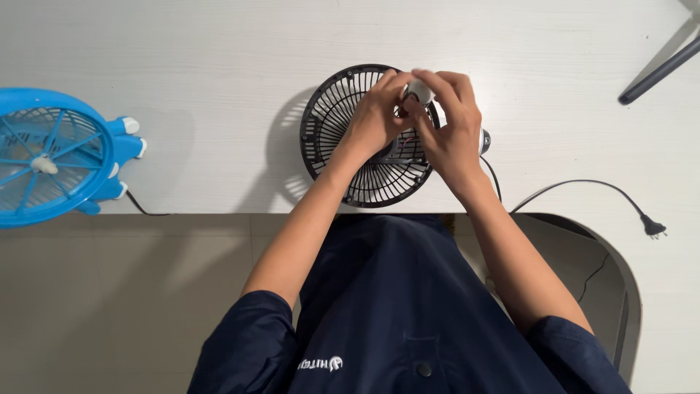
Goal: The person uses a screwdriver to fasten screws into the central hub of a small electric fan placed on a white table. They repeatedly pick up screws from the table and tighten them into the fan's motor housing.
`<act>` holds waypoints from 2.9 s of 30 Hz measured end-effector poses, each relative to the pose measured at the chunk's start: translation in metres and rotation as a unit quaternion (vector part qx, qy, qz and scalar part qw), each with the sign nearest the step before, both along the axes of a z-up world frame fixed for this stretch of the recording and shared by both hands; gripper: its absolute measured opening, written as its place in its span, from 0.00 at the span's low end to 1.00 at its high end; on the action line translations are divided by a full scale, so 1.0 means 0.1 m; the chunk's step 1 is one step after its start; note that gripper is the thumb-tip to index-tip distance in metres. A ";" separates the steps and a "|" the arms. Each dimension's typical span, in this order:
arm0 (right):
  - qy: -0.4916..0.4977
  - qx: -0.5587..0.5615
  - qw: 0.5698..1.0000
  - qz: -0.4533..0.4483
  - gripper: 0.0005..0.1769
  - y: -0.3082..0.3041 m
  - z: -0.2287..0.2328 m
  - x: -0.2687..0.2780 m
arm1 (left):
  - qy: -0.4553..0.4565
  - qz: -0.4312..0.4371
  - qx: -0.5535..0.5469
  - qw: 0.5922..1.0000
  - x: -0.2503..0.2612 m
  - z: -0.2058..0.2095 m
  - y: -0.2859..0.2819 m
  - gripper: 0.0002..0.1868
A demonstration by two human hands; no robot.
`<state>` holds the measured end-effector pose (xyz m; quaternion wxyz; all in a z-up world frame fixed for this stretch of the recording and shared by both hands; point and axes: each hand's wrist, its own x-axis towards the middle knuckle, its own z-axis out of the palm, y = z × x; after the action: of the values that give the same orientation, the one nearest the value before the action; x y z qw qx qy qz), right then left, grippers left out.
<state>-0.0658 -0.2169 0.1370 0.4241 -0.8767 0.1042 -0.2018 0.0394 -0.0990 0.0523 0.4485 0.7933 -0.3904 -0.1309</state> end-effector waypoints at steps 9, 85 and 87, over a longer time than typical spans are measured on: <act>-0.028 -0.017 0.999 0.019 0.19 -0.03 0.00 -0.02 | 0.044 -0.042 -0.013 0.998 0.02 0.05 0.05 0.22; -0.003 0.036 0.998 -0.049 0.36 -0.06 -0.19 -0.05 | 0.035 -0.027 -0.069 0.997 -0.09 0.05 0.00 0.19; -0.011 0.038 0.998 -0.044 0.35 -0.05 -0.19 -0.06 | 0.025 -0.018 -0.075 0.997 -0.10 0.02 0.00 0.20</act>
<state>-0.0717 -0.2219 0.1182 0.4485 -0.8525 0.1456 -0.2254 0.0294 -0.0985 0.0538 0.5139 0.7468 -0.4018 -0.1295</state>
